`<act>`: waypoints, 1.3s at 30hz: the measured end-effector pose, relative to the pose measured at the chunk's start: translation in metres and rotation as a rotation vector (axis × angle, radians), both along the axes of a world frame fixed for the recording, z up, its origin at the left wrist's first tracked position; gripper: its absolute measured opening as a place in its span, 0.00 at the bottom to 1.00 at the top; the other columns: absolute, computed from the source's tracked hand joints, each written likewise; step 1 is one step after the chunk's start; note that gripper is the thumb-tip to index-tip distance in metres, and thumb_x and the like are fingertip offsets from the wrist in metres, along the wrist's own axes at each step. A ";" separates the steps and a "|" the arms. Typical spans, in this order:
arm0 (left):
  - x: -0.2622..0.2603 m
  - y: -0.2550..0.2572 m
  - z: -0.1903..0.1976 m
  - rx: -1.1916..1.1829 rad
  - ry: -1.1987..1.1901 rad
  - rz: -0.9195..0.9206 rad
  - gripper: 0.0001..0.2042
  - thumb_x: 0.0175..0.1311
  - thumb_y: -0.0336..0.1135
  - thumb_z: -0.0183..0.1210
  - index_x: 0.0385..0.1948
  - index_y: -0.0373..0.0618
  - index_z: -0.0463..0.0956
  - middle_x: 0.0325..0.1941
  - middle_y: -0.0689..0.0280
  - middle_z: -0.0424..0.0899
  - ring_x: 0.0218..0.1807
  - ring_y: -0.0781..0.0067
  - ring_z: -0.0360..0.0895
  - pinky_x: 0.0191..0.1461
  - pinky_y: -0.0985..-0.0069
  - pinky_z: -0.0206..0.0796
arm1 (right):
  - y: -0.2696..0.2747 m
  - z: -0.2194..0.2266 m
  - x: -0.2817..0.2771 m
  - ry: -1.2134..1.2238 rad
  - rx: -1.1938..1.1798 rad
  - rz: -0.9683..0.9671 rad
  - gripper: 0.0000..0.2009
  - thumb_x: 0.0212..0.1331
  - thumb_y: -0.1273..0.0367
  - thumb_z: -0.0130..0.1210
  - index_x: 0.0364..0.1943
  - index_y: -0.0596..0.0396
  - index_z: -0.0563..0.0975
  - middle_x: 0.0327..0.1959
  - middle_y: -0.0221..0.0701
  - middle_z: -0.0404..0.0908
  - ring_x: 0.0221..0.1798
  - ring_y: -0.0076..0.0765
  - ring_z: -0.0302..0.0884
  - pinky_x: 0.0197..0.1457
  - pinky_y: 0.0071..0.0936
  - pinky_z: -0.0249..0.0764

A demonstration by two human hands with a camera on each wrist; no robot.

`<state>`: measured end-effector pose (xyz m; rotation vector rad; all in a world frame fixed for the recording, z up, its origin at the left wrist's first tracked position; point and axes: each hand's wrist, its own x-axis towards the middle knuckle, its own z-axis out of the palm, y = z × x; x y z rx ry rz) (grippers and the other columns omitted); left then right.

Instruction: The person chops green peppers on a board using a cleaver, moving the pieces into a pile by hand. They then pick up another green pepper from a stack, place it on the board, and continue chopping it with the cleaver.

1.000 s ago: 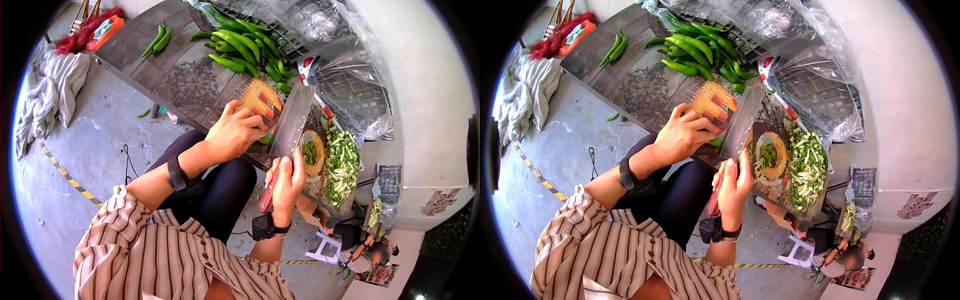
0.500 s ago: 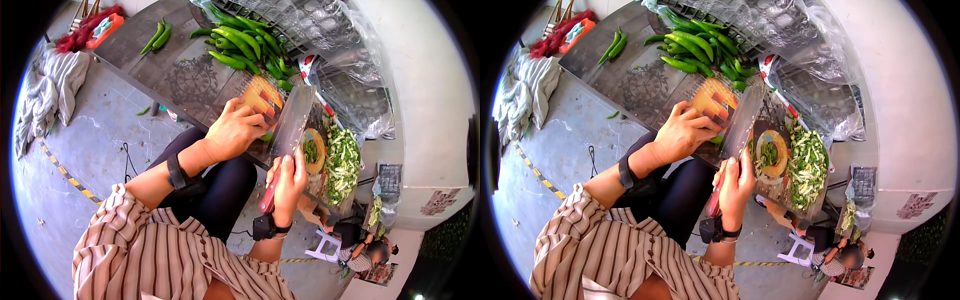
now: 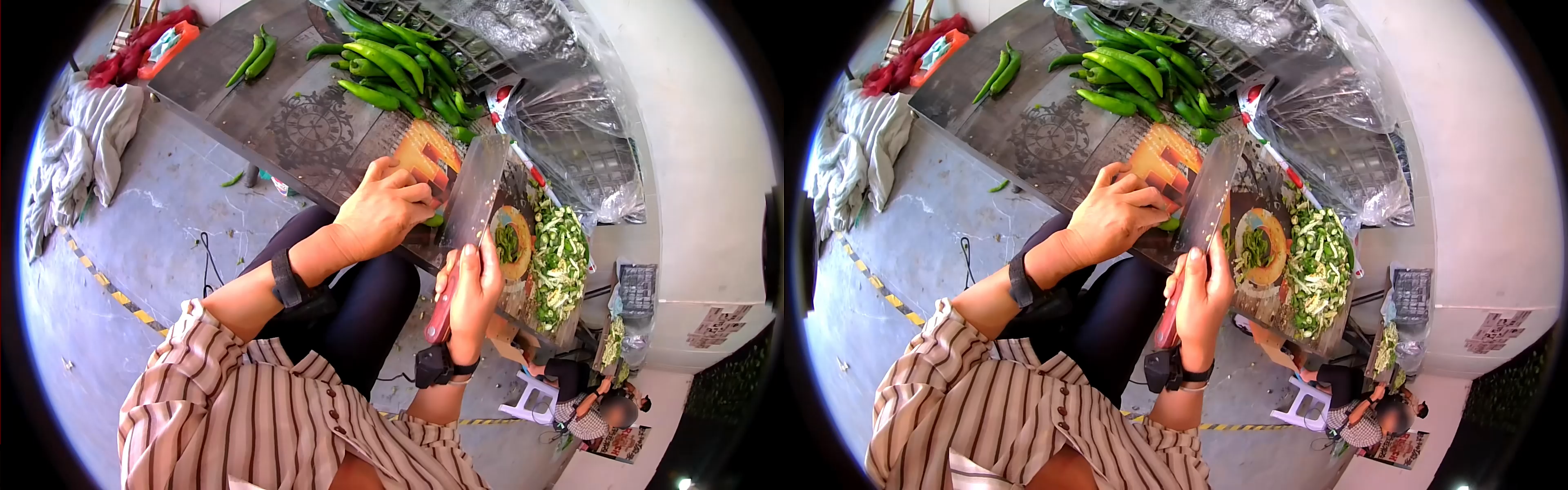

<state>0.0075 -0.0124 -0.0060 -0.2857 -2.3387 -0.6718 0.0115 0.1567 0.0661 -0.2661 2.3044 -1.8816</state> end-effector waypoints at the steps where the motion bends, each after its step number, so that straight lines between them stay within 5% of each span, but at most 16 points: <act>1: 0.000 0.000 0.001 -0.009 -0.015 0.015 0.09 0.55 0.33 0.62 0.37 0.61 0.83 0.41 0.82 0.77 0.48 0.76 0.72 0.69 0.61 0.53 | -0.003 0.000 -0.006 -0.021 -0.035 0.006 0.23 0.73 0.71 0.43 0.70 0.61 0.60 0.25 0.28 0.69 0.19 0.19 0.65 0.22 0.19 0.68; 30: 0.000 -0.001 0.000 0.001 0.007 0.000 0.09 0.55 0.35 0.61 0.38 0.60 0.84 0.41 0.83 0.77 0.48 0.75 0.71 0.66 0.62 0.54 | -0.007 0.003 -0.032 -0.081 -0.073 0.048 0.14 0.72 0.69 0.45 0.56 0.60 0.70 0.24 0.26 0.70 0.17 0.19 0.67 0.20 0.18 0.68; 39: -0.001 0.000 0.000 0.032 0.027 -0.006 0.07 0.58 0.35 0.61 0.36 0.57 0.84 0.37 0.75 0.76 0.47 0.71 0.72 0.65 0.61 0.55 | -0.011 -0.012 -0.050 0.036 -0.121 0.033 0.19 0.73 0.70 0.43 0.65 0.55 0.66 0.23 0.25 0.69 0.18 0.18 0.67 0.21 0.18 0.68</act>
